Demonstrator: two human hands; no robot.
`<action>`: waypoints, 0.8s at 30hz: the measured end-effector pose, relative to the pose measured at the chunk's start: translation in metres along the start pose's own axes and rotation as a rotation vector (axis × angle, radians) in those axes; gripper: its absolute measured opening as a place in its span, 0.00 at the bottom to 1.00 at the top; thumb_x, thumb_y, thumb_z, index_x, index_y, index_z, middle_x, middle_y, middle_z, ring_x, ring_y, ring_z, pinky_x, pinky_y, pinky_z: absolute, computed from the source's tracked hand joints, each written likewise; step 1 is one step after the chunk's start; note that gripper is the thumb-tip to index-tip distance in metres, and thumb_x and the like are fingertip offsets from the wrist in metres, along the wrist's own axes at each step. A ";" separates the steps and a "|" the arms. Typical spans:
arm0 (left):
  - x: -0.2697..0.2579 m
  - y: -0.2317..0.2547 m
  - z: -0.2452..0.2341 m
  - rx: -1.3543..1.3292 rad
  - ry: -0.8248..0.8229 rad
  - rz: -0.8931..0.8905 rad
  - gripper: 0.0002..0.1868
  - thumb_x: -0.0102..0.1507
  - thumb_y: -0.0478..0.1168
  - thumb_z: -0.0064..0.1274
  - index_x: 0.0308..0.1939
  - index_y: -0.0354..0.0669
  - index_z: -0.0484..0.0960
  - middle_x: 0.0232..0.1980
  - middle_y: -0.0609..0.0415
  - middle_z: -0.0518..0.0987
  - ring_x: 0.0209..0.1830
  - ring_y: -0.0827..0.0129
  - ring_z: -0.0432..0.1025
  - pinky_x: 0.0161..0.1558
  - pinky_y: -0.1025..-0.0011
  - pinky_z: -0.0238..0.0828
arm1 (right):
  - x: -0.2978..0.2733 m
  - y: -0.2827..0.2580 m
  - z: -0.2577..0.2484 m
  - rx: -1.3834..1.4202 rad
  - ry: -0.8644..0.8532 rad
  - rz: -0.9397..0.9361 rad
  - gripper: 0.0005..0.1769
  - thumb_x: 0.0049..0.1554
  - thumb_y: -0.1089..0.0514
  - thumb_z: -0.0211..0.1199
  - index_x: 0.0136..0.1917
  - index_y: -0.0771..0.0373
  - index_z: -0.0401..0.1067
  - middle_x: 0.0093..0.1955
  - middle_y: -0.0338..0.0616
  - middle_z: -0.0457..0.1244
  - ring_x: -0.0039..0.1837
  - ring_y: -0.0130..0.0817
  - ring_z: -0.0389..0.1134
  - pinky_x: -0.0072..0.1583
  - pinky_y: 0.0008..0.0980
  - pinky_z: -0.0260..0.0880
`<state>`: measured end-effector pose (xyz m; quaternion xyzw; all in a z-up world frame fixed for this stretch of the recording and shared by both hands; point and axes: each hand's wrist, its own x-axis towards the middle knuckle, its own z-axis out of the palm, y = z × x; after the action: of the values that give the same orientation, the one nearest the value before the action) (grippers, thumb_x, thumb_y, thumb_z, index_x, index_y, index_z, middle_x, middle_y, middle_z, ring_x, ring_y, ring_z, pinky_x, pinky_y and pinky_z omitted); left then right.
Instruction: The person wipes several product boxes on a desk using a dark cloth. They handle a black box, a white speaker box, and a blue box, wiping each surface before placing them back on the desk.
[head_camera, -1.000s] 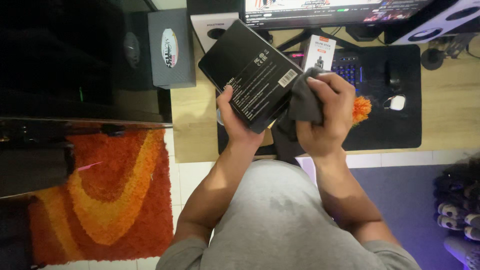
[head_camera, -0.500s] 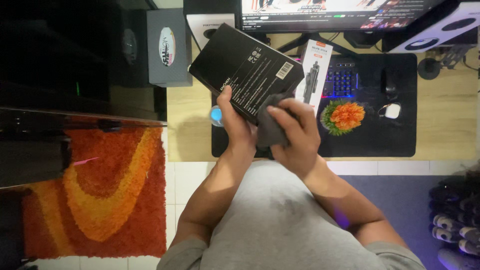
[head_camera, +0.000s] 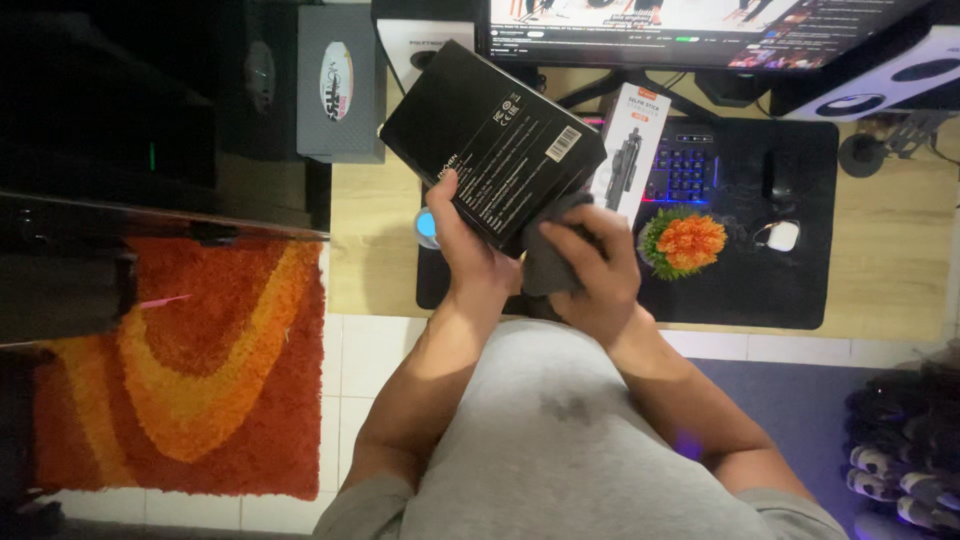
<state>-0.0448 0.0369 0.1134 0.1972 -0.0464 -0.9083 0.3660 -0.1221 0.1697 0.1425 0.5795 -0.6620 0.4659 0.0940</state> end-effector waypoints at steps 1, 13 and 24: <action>-0.001 0.000 0.001 0.001 0.007 0.006 0.25 0.69 0.56 0.41 0.57 0.40 0.78 0.53 0.48 0.82 0.51 0.58 0.78 0.56 0.60 0.75 | 0.001 0.002 -0.001 -0.015 0.014 0.013 0.27 0.45 0.72 0.70 0.59 0.66 0.75 0.61 0.53 0.61 0.60 0.48 0.65 0.60 0.38 0.69; -0.003 0.010 -0.014 0.007 -0.123 0.054 0.26 0.73 0.53 0.40 0.63 0.35 0.75 0.58 0.45 0.81 0.55 0.60 0.78 0.58 0.62 0.76 | 0.036 0.010 -0.013 -0.134 0.142 0.062 0.18 0.60 0.67 0.68 0.63 0.67 0.73 0.64 0.55 0.61 0.63 0.49 0.66 0.65 0.39 0.69; 0.004 0.040 -0.015 -0.001 -0.081 0.057 0.28 0.71 0.57 0.41 0.63 0.37 0.76 0.58 0.45 0.81 0.56 0.58 0.77 0.59 0.60 0.75 | 0.032 -0.012 0.028 -0.135 0.196 0.168 0.18 0.58 0.67 0.66 0.62 0.67 0.72 0.62 0.56 0.62 0.64 0.51 0.67 0.63 0.39 0.69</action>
<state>-0.0155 0.0057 0.1070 0.1585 -0.0663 -0.9048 0.3896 -0.1101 0.1285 0.1544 0.4663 -0.7256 0.4808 0.1577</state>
